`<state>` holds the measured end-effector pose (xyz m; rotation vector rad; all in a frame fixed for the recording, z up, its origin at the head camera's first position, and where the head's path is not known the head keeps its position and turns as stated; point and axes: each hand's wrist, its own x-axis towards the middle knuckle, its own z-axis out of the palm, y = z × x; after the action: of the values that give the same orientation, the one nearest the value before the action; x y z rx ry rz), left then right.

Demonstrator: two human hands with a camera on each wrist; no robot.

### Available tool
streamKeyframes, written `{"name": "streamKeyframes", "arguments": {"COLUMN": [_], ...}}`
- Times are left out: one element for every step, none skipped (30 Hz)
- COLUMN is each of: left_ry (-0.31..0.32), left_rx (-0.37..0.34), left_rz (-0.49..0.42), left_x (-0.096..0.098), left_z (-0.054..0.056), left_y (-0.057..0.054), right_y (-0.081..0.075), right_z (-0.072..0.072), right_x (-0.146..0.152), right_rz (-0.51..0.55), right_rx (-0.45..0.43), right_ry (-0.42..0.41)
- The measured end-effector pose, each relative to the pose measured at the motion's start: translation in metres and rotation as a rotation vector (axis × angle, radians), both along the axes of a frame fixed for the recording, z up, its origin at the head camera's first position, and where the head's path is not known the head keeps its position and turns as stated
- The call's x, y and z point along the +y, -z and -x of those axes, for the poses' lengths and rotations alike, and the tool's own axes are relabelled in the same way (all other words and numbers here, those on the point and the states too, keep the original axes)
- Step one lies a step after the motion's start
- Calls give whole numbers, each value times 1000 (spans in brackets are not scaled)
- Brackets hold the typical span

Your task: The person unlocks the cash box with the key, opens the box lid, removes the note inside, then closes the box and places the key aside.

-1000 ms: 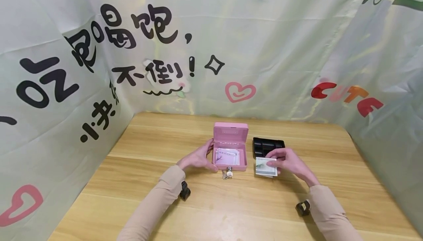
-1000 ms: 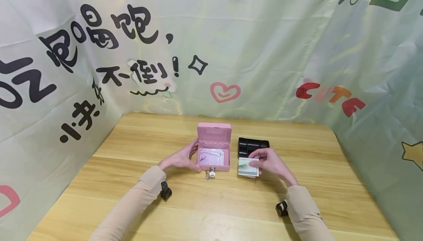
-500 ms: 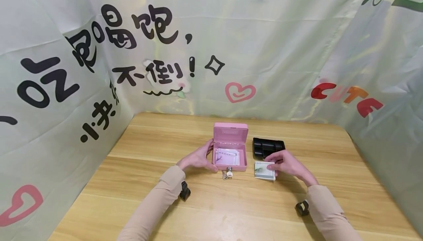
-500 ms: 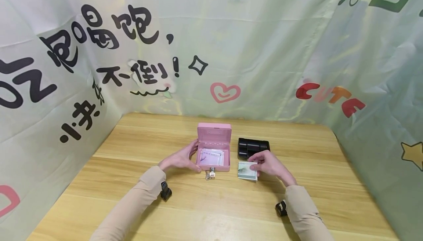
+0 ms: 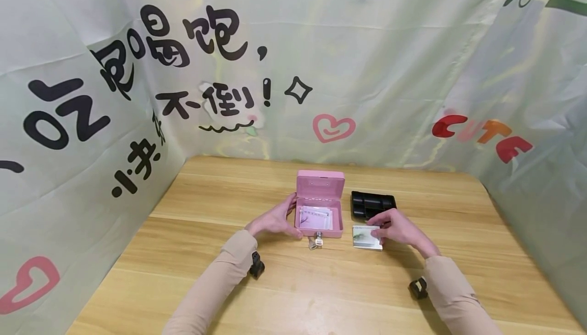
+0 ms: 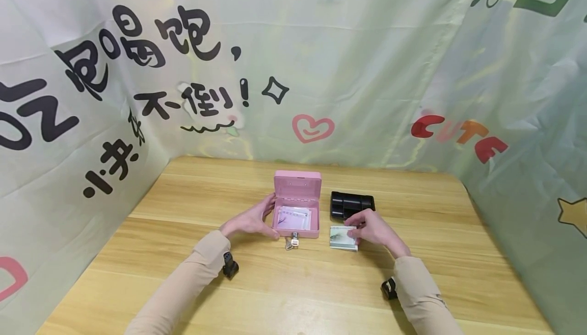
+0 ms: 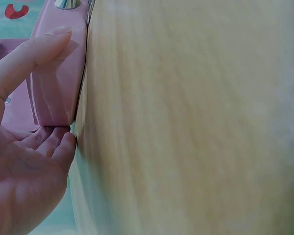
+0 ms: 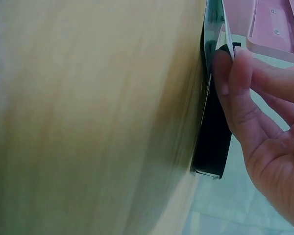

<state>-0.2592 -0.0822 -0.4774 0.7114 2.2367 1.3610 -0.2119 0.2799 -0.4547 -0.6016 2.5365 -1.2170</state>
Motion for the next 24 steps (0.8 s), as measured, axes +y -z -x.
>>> {"name": "streamKeyframes", "arguments": {"left_ry": [0,1,1,2,2,2,2,3,4,4,3,2,1,0,-1,-2,-2,-2,-2,-2,-3,-4,-5,-7], "left_rx": [0,0,0,-1,-3,-2,0,-2,-3,-6,-7,-6,-8,-10,-11,-12,-12,-10,-9,-7,-6,-4,-2,-2], "left_rz": [-1,-1,0,-1,-2,-4,-5,-7,-10,-12,-13,-13,-12,-11,-10,-10,-12,-9,-5,-3,-2,0,4,6], "left_x": [0,0,0,0,0,0,0,0,0,0,0,0,0,0,0,0,0,0,0,0,0,0,0,0], "left_z": [0,0,0,0,0,1,1,1,1,1,1,1,1,1,1,1,1,1,1,1,1,1,0,0], "left_y": [0,0,0,0,0,0,0,0,0,-1,-1,-1,-1,-1,0,0,0,0,0,1,1,1,1,0], "right_y": [0,0,-1,-1,-1,-1,0,0,0,0,0,0,0,0,0,0,-1,-1,-2,-2,-2,-3,-3,-3], "right_z": [0,0,-1,-1,-1,-1,-1,-1,-1,0,0,0,0,-1,-1,-1,-1,-2,-3,-3,-4,-4,-5,-5], "right_x": [0,0,0,0,0,0,0,0,0,0,0,0,0,0,0,0,0,0,0,0,0,0,0,0], "right_rz": [-2,-5,-11,-17,-22,-26,-30,-35,-39,-42,-46,-54,-61,-65,-70,-75,-79,-81,-82,-82,-84,-87,-93,-95], "right_rx": [-1,-1,2,7,11,16,22,26,31,36,41,46,52,56,61,68,77,83,91,98,106,115,124,124], "right_ry": [2,3,4,6,10,14,18,22,26,29,32,37,40,45,47,51,53,56,54,56,56,59,62,71]}}
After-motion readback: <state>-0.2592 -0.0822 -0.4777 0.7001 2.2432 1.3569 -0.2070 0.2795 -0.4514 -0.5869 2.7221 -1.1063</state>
